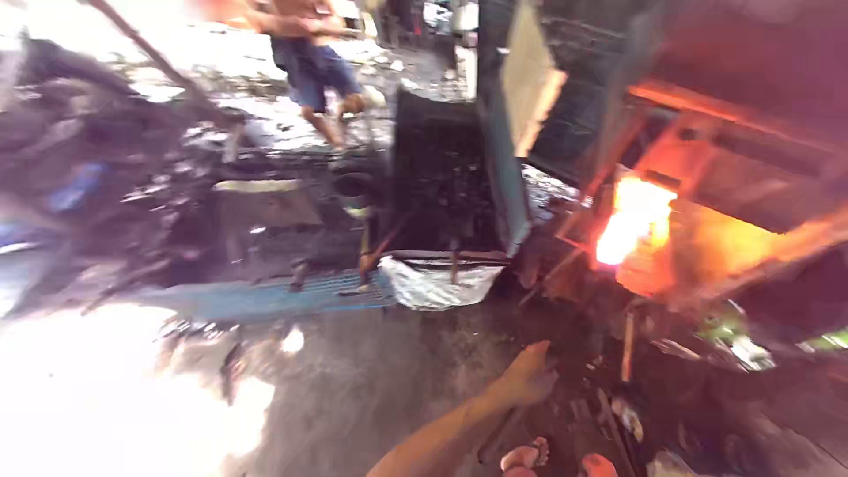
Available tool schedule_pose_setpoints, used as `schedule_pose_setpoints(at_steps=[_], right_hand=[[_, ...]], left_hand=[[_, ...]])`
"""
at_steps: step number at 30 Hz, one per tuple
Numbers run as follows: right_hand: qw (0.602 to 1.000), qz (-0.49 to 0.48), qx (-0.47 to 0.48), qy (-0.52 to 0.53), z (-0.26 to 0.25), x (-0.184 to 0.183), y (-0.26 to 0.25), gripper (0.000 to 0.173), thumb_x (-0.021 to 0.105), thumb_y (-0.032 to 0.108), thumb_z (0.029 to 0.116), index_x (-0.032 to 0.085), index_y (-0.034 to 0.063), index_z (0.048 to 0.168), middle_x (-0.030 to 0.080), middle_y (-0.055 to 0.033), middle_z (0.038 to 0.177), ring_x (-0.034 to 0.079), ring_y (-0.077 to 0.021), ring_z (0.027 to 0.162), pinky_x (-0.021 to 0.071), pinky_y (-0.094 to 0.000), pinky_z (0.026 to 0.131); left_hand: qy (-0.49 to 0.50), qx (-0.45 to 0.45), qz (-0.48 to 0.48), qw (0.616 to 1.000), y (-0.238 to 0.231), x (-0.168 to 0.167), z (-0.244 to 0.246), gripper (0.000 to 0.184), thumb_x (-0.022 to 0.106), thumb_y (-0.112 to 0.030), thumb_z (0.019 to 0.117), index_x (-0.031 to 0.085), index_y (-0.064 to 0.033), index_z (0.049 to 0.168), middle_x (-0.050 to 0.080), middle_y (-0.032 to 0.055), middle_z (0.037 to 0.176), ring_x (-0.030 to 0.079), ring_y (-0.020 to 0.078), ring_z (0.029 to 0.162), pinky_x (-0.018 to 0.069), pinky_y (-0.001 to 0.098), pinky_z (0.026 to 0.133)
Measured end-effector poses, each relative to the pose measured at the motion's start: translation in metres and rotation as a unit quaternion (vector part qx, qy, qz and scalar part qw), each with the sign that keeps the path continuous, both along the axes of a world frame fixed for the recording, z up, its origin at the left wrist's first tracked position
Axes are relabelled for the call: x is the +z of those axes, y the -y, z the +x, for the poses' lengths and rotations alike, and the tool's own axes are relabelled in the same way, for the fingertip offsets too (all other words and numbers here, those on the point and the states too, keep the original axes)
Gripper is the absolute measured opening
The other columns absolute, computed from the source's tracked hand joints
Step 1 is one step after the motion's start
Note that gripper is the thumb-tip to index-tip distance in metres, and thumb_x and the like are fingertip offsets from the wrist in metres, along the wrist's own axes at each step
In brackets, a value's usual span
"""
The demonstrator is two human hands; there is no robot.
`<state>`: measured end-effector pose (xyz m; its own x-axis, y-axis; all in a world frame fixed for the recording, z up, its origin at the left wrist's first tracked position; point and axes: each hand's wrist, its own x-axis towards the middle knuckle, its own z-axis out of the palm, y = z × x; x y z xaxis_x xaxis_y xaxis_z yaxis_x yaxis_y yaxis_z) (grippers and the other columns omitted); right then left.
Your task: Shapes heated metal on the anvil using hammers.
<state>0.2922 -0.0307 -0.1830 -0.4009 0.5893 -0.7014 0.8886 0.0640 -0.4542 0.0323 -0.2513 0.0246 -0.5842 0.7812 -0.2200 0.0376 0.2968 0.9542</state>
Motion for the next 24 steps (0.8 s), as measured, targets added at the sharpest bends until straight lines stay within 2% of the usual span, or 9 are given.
schedule_pose_setpoints(at_steps=[3,6,10,13,16,18,20,22,24], right_hand=[[0.996,-0.001,0.084,0.02,-0.065,-0.016,0.114,0.038,0.055,0.019,0.103,0.06,-0.0053,0.132,0.07,-0.024,0.115,0.07,-0.0372,0.1,0.0568,-0.0569,0.086],[0.95,0.022,0.306,0.056,-0.117,-0.049,0.216,0.033,0.062,0.019,0.1019,0.067,-0.0019,0.127,0.069,-0.0253,0.121,0.067,-0.0387,0.112,0.0532,-0.0582,0.097],[0.87,0.097,0.483,0.016,-0.215,-0.004,0.36,0.034,0.058,0.019,0.103,0.067,0.0029,0.132,0.069,-0.0228,0.125,0.065,-0.0371,0.12,0.0483,-0.0563,0.107],[0.859,0.055,0.504,-0.074,-0.307,0.04,0.455,0.037,0.055,0.016,0.1048,0.062,0.0006,0.137,0.069,-0.0219,0.127,0.066,-0.0331,0.12,0.0484,-0.0504,0.109],[0.86,-0.013,0.485,-0.16,-0.418,0.046,0.536,0.035,0.055,0.013,0.1039,0.063,-0.0029,0.134,0.07,-0.0222,0.124,0.068,-0.0291,0.116,0.0508,-0.0455,0.106],[0.879,-0.077,0.426,-0.199,-0.502,0.013,0.588,0.035,0.057,0.014,0.1018,0.063,-0.0037,0.132,0.07,-0.0193,0.119,0.069,-0.0231,0.107,0.0555,-0.0403,0.098],[0.905,-0.13,0.364,-0.18,-0.59,-0.039,0.636,0.043,0.06,0.019,0.1022,0.058,-0.0024,0.14,0.065,-0.0213,0.131,0.065,-0.0267,0.119,0.0532,-0.0437,0.104],[0.928,-0.181,0.306,-0.107,-0.671,-0.093,0.676,0.057,0.061,0.03,0.1036,0.048,0.0017,0.151,0.054,-0.023,0.148,0.053,-0.0328,0.136,0.0446,-0.0518,0.113],[0.944,-0.224,0.24,-0.017,-0.714,-0.135,0.701,0.056,0.061,0.039,0.1036,0.051,0.006,0.147,0.058,-0.0217,0.14,0.057,-0.0348,0.127,0.0477,-0.059,0.104]], left_hand=[[0.002,0.037,0.057,0.998,0.124,0.007,-0.006,0.035,0.064,-0.01,0.0962,0.059,-0.0005,0.13,0.069,0.0165,0.106,0.068,0.0263,0.094,0.0578,0.0473,0.086],[0.002,0.099,0.112,0.989,0.237,0.024,-0.025,0.029,0.066,-0.007,0.0956,0.06,0.003,0.123,0.066,0.0151,0.097,0.065,0.0224,0.084,0.0567,0.0417,0.079],[0.05,0.204,0.204,0.956,0.349,0.037,-0.078,0.026,0.068,-0.006,0.0953,0.06,0.0022,0.118,0.062,0.0073,0.082,0.061,0.0134,0.063,0.0558,0.0309,0.059],[0.155,0.257,0.308,0.903,0.418,0.024,-0.142,0.014,0.064,-0.005,0.0989,0.053,-0.0013,0.107,0.056,0.0039,0.069,0.054,0.0125,0.051,0.0509,0.0282,0.047],[0.261,0.304,0.383,0.832,0.486,-0.008,-0.227,0.011,0.058,-0.004,0.1022,0.05,-0.0026,0.109,0.06,0.0073,0.077,0.055,0.0125,0.053,0.0504,0.0266,0.047],[0.312,0.347,0.402,0.788,0.532,-0.04,-0.297,0.009,0.053,-0.005,0.1055,0.049,-0.0024,0.114,0.062,0.0099,0.084,0.056,0.0121,0.054,0.0503,0.025,0.047],[0.348,0.4,0.389,0.753,0.579,-0.08,-0.376,0.011,0.05,-0.005,0.1068,0.047,-0.0019,0.116,0.063,0.0122,0.085,0.058,0.0139,0.055,0.0512,0.026,0.047],[0.338,0.469,0.293,0.762,0.626,-0.128,-0.457,0.013,0.052,-0.004,0.1061,0.047,0.0003,0.118,0.065,0.0127,0.082,0.06,0.0157,0.054,0.0537,0.0284,0.047],[0.294,0.509,0.094,0.803,0.667,-0.182,-0.508,0.026,0.061,-0.004,0.1009,0.051,0.0018,0.124,0.065,0.0125,0.081,0.061,0.0178,0.054,0.0553,0.0322,0.049]])
